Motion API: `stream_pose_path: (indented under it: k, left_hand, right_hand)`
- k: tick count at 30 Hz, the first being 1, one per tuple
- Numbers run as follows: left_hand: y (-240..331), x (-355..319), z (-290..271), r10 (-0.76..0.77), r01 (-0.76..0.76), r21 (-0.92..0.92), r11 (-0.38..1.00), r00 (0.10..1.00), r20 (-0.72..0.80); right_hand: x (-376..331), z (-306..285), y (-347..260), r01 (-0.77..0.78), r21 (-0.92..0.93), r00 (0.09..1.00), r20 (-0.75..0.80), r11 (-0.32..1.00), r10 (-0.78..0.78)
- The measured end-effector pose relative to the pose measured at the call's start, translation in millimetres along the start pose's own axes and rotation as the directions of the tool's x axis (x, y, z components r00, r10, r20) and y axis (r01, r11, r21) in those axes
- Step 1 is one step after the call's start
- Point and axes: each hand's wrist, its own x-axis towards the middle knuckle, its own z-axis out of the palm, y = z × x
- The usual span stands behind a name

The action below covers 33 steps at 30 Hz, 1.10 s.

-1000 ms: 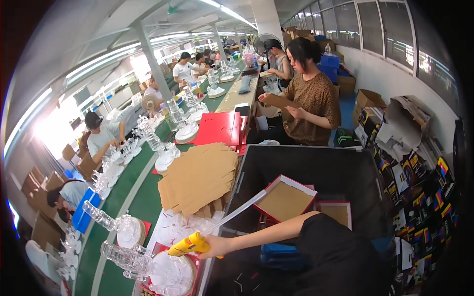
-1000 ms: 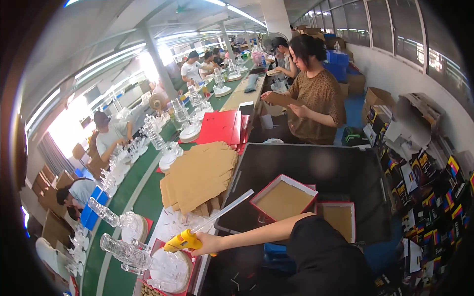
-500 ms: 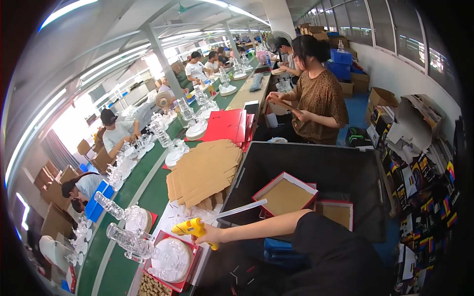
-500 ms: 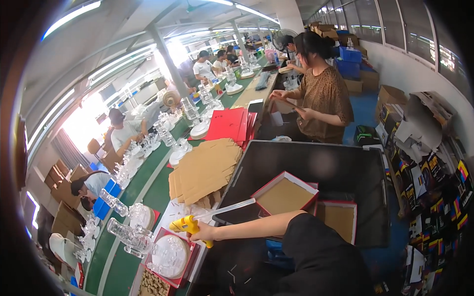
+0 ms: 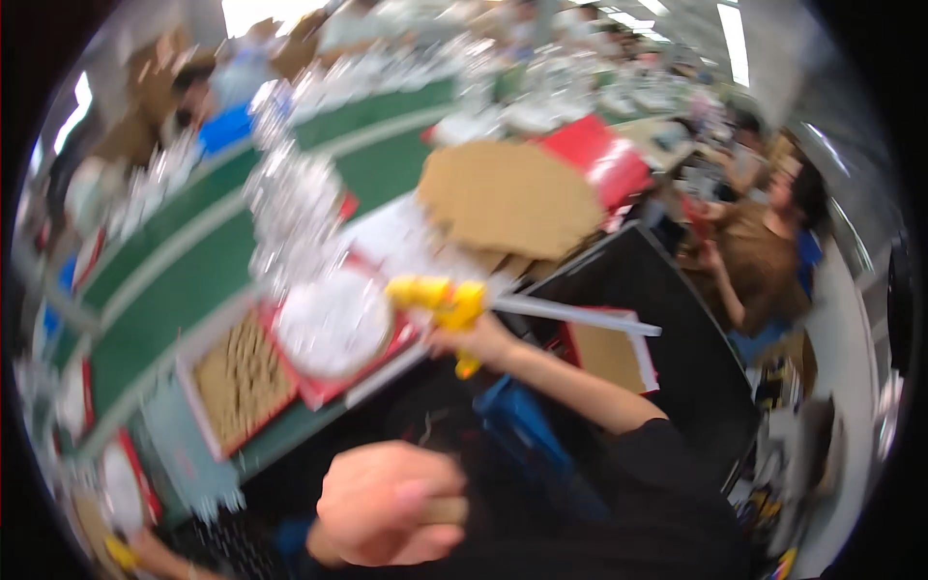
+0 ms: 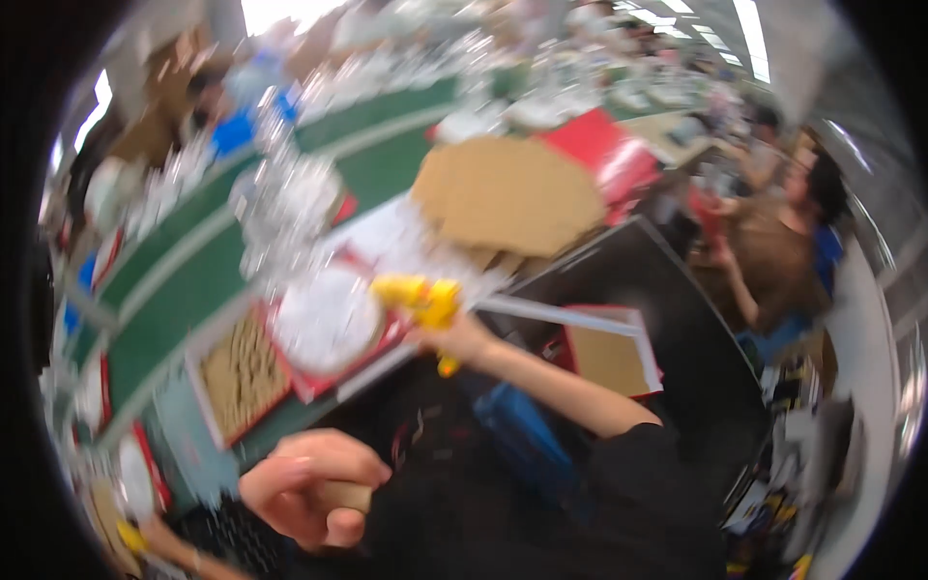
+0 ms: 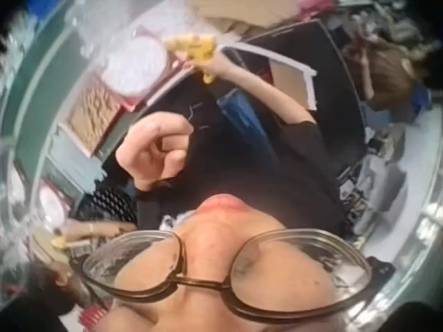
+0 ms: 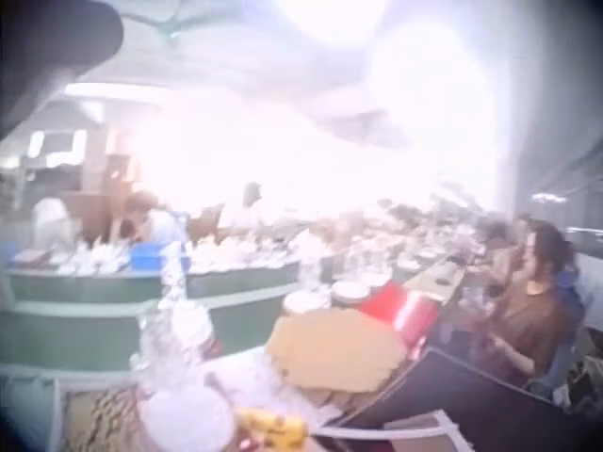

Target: Assembling decorative glass fixtures using a hot glue gun to attach small cork components and then packaging them into cardboard boxes.

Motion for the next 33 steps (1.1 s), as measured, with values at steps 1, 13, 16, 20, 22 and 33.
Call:
stream_pose_path:
  k: [1,13,16,20,22,33]
  left_hand:
    - [-5.5,21.9,-9.4,0.119,-0.121,0.006,0.993,0.984,0.135]
    - [2.8,16.6,-54.4,-0.588,0.579,0.215,0.786,0.808,-0.026]
    - [-39.1,-44.9,-69.2,-0.468,0.529,0.103,0.843,0.813,-0.348]
    - [-64.7,-116.7,-67.8,-0.670,0.739,-0.131,0.661,0.502,-0.546]
    - [-64.5,-122.8,-65.4,-0.703,0.758,-0.180,0.627,0.450,-0.551]
    - [-75.2,-131.5,-67.1,-0.775,0.727,-0.370,0.579,0.348,-0.528]
  right_hand:
    - [2.4,-10.5,-0.6,0.008,-0.005,1.000,-0.001,1.000,-0.008]
    - [-4.1,1.1,-35.4,-0.148,0.087,0.987,0.071,0.985,0.142]
    - [-7.0,2.5,-40.2,-0.176,0.100,0.975,0.158,0.979,0.158]
    - [-18.4,18.0,-33.5,-0.196,0.101,0.948,0.274,0.975,0.162]
    - [-18.9,19.5,-45.8,-0.365,0.126,0.836,0.480,0.923,0.265]
    - [-17.4,16.7,-35.0,-0.413,0.075,0.724,0.632,0.908,0.277]
